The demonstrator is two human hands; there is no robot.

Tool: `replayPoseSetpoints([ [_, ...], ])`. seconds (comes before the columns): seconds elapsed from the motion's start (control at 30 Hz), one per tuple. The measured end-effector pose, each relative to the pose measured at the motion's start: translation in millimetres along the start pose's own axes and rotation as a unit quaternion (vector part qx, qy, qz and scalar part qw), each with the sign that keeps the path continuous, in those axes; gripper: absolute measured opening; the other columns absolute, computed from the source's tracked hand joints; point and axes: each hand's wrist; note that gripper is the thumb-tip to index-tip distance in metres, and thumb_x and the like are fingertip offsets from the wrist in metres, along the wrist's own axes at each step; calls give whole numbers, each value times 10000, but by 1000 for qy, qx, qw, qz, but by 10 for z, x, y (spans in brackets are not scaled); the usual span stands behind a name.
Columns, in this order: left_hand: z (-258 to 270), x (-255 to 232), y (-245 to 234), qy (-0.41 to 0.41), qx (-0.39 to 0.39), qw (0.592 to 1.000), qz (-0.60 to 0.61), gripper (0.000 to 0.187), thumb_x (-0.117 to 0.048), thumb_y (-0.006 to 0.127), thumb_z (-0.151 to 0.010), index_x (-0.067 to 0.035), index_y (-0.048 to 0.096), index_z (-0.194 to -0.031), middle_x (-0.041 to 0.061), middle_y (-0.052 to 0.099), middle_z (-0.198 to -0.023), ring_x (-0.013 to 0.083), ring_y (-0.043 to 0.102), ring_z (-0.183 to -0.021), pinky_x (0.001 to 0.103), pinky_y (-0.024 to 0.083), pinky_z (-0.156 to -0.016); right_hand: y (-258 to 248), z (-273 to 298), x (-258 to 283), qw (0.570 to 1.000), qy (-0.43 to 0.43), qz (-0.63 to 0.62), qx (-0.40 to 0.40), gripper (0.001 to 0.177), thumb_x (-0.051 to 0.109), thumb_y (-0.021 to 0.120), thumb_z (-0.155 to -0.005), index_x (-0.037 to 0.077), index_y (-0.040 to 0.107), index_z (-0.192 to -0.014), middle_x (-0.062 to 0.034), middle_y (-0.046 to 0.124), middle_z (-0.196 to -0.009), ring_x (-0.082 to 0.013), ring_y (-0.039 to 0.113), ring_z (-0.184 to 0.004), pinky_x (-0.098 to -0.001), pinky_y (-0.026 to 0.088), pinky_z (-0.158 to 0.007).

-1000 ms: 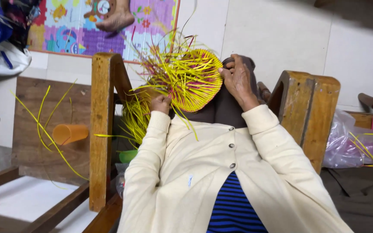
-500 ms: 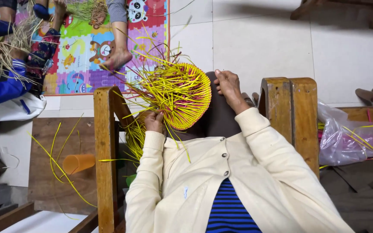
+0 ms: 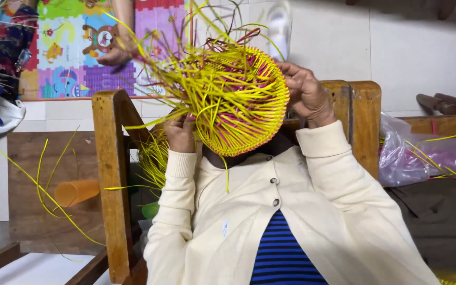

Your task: A person is weaving colorful plastic fibers into a circular pattern, likely creating a basket or decorative item.

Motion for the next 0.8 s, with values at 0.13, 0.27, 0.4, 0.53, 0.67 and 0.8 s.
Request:
replayPoseSetpoints([
  [0.13, 27, -116, 169, -14, 11, 998, -56, 167, -83, 652, -877, -98, 600, -719, -46, 535, -670, 60, 445, -644, 254, 381, -580, 13, 71, 196, 1000, -12, 17, 14, 524, 24, 608, -697, -62, 565, -1212, -138, 692, -1058, -212, 690, -905, -301, 565, -834],
  [0.27, 0, -292, 363, -20, 20, 999, 23, 134, -101, 666, -884, 8, 664, -805, 100, 605, -656, 129, 538, -573, 237, 473, -532, 259, 108, 282, 991, -51, 126, -7, 648, 71, 727, -719, -49, 470, -1302, -164, 654, -1081, -236, 676, -946, -358, 576, -866],
  [0.4, 81, -485, 451, -54, 23, 992, 112, 288, -180, 811, -773, -59, 643, -973, -16, 619, -700, 32, 573, -572, 134, 496, -569, 407, 164, 297, 967, -58, 248, -26, 772, 40, 864, -605, -33, 482, -1272, -194, 643, -1049, -264, 671, -939, -358, 576, -874],
  [0.53, 135, -453, 314, -90, -4, 992, 91, 461, -97, 890, -655, -43, 613, -1019, 98, 706, -869, 149, 685, -764, 275, 596, -713, 253, 113, 7, 962, -66, 263, -44, 759, 63, 912, -583, -74, 487, -1196, -202, 644, -1007, -266, 676, -890, -355, 587, -848],
  [0.67, 171, -395, 357, -43, -44, 998, -17, 400, 43, 848, -653, -1, 603, -966, 130, 706, -860, 175, 677, -806, 297, 574, -749, 325, 226, -93, 919, -140, 353, -101, 680, -33, 920, -554, -100, 499, -1083, -208, 663, -879, -249, 681, -787, -353, 593, -719],
  [0.8, 289, -826, 485, 127, -64, 948, -284, 356, 119, 761, -638, -29, 639, -937, 159, 692, -721, 299, 704, -666, 357, 571, -617, 577, 404, -74, 856, -161, 458, -176, 532, -23, 873, -603, -28, 539, -1017, -205, 687, -801, -246, 688, -724, -330, 538, -581],
])
Point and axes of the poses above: each hand's wrist, its own z-axis away from the middle knuckle, its own y-axis out of the palm, x = y × z
